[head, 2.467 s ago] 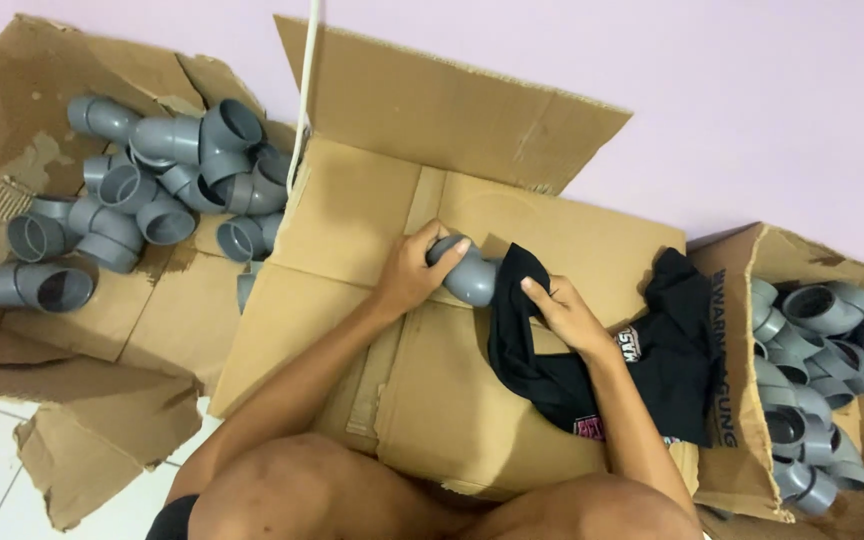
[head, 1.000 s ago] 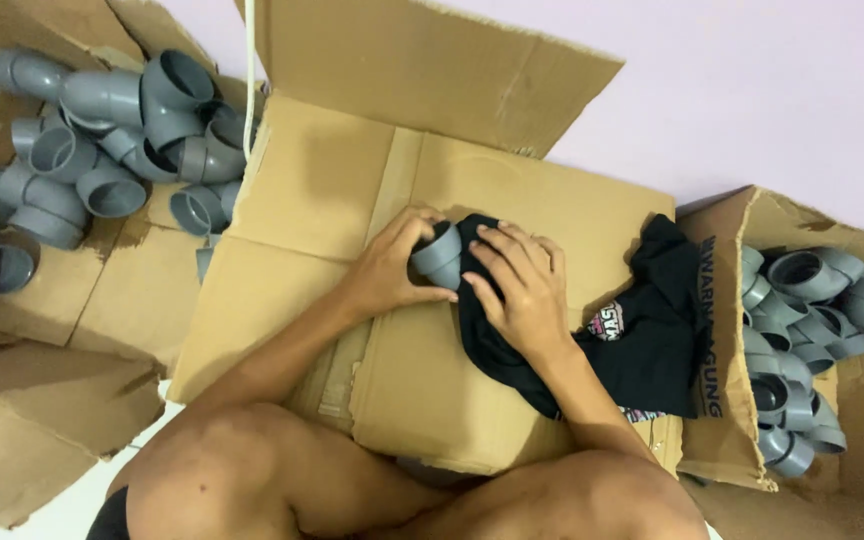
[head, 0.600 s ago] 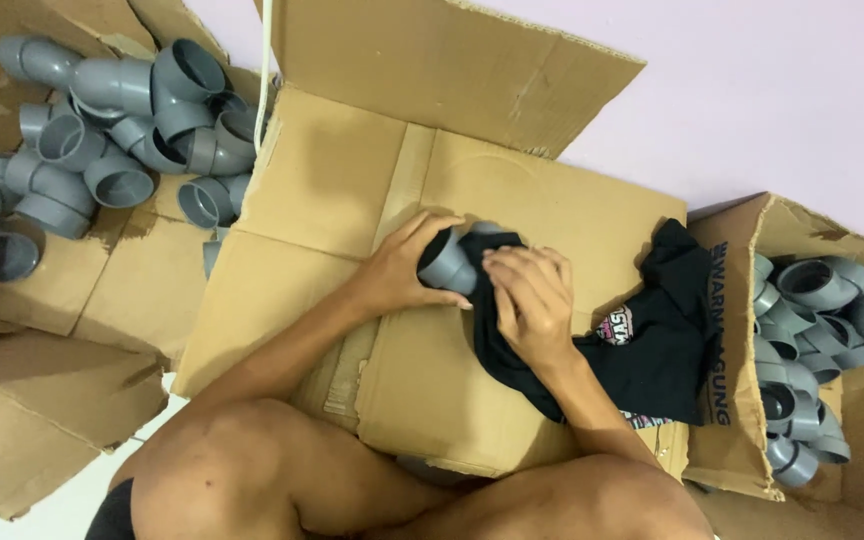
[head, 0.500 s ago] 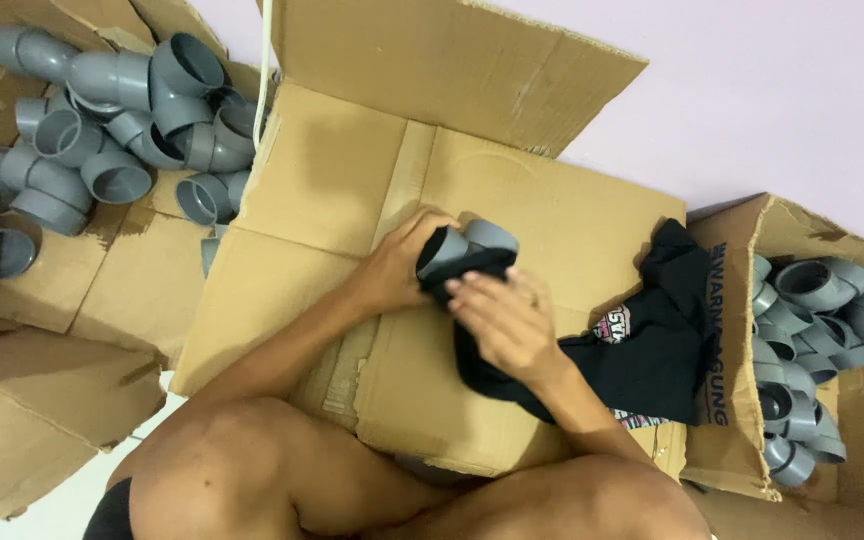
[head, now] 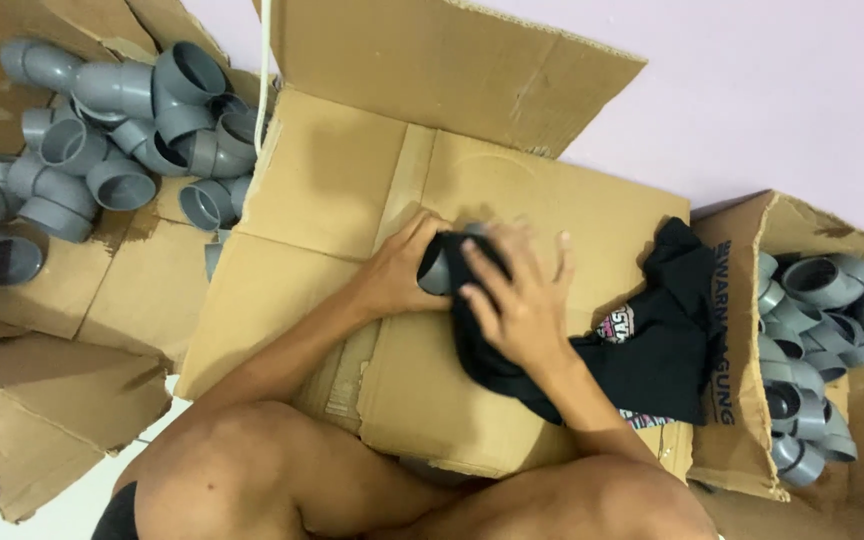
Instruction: The person sits on the floor and wipes a gray plastic pipe elbow fitting with a black cloth. They rotate the fitting to clean different sides while surrounded by cardboard boxes filled with similar fittings.
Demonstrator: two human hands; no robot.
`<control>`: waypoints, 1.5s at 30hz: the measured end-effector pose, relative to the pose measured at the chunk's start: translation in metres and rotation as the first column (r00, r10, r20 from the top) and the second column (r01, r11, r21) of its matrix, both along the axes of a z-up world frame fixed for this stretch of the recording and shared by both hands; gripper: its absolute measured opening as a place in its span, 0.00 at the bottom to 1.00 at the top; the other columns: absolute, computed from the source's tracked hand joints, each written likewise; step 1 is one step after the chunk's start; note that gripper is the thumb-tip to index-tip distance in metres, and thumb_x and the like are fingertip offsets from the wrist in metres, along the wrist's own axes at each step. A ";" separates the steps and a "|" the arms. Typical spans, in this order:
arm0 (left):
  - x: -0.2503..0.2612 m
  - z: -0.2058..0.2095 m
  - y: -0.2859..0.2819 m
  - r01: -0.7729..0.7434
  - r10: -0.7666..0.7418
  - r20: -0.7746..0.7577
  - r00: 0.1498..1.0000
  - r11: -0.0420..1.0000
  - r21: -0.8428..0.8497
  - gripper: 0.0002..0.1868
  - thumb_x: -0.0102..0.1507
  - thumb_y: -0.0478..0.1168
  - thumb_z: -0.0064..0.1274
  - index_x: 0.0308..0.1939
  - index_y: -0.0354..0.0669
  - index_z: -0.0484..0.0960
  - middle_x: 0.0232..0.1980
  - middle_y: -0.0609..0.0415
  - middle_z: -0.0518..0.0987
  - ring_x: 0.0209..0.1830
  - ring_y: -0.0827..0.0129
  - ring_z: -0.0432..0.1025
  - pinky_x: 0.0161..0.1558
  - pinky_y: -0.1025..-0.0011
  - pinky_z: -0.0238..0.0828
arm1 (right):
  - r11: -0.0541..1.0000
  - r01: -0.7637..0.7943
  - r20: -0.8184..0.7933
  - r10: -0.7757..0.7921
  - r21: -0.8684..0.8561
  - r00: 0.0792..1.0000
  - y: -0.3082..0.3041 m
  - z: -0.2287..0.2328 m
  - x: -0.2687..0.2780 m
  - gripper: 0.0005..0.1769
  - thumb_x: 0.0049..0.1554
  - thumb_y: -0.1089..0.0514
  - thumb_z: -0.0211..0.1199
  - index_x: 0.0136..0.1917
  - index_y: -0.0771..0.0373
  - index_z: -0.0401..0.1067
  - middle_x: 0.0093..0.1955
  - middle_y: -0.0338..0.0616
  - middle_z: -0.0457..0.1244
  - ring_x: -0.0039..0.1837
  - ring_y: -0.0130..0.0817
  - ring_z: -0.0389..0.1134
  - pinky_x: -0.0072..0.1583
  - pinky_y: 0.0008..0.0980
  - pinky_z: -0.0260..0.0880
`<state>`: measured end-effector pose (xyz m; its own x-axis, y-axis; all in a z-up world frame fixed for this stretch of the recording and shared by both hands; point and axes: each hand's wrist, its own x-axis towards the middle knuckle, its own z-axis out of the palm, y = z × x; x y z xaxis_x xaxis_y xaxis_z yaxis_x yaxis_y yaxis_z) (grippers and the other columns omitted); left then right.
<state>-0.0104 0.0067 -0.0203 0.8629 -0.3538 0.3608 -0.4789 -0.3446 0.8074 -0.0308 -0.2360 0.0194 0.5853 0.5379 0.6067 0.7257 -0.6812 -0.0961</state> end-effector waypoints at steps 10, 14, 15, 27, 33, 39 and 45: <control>-0.014 0.039 0.000 0.039 -0.037 -0.049 0.998 0.998 0.041 0.52 0.52 0.57 0.82 0.70 0.40 0.69 0.62 0.35 0.75 0.66 0.31 0.76 0.65 0.35 0.74 | 0.865 0.062 0.141 -0.151 0.499 0.978 -0.015 -0.007 0.008 0.13 0.61 0.69 0.67 0.58 0.65 0.85 0.52 0.45 0.71 0.52 0.46 0.73 0.58 0.45 0.71; -0.008 0.016 -0.001 0.032 -0.026 -0.080 0.996 0.997 0.076 0.53 0.53 0.56 0.82 0.72 0.41 0.68 0.63 0.34 0.78 0.68 0.34 0.76 0.67 0.37 0.74 | 0.969 -0.129 0.046 0.122 0.209 0.991 0.009 0.000 0.000 0.16 0.67 0.59 0.63 0.66 0.62 0.80 0.65 0.48 0.71 0.66 0.51 0.71 0.69 0.55 0.64; -0.005 0.006 0.000 0.026 -0.020 -0.076 0.997 0.996 0.084 0.53 0.53 0.55 0.83 0.73 0.42 0.67 0.63 0.35 0.78 0.68 0.35 0.76 0.67 0.38 0.74 | 0.980 -0.159 -0.027 0.163 0.120 0.986 0.012 -0.003 -0.003 0.24 0.69 0.52 0.63 0.75 0.63 0.77 0.74 0.48 0.69 0.76 0.49 0.67 0.78 0.57 0.56; -0.004 0.006 0.003 0.016 -0.009 -0.087 0.996 0.997 0.076 0.49 0.54 0.56 0.81 0.70 0.43 0.69 0.58 0.35 0.80 0.62 0.34 0.78 0.62 0.38 0.76 | 0.984 -0.140 0.013 0.139 0.111 0.990 0.012 0.006 -0.005 0.19 0.74 0.56 0.57 0.73 0.62 0.76 0.70 0.49 0.72 0.78 0.52 0.68 0.81 0.62 0.52; -0.004 0.007 0.001 -0.022 0.026 -0.063 0.998 0.997 0.068 0.53 0.51 0.60 0.83 0.71 0.47 0.71 0.61 0.38 0.80 0.67 0.38 0.77 0.67 0.40 0.74 | 0.972 -0.156 0.018 0.156 0.178 0.988 0.008 -0.006 0.002 0.11 0.67 0.55 0.68 0.61 0.59 0.82 0.59 0.41 0.72 0.65 0.47 0.73 0.68 0.51 0.69; -0.011 0.047 0.002 0.030 -0.029 -0.150 0.988 1.000 0.006 0.55 0.54 0.58 0.81 0.77 0.44 0.65 0.68 0.30 0.77 0.72 0.30 0.72 0.71 0.32 0.68 | 0.871 0.087 -0.009 -0.095 0.484 0.995 -0.035 -0.005 0.022 0.07 0.68 0.63 0.68 0.60 0.60 0.81 0.56 0.46 0.70 0.58 0.51 0.72 0.64 0.52 0.68; -0.005 0.027 0.004 0.099 -0.095 -0.044 0.995 0.991 0.085 0.53 0.54 0.58 0.82 0.76 0.47 0.69 0.68 0.37 0.77 0.74 0.36 0.72 0.73 0.38 0.68 | 0.912 -0.015 -0.292 0.147 0.411 0.945 0.010 0.023 0.006 0.19 0.65 0.64 0.69 0.68 0.72 0.75 0.57 0.65 0.68 0.61 0.72 0.70 0.64 0.65 0.67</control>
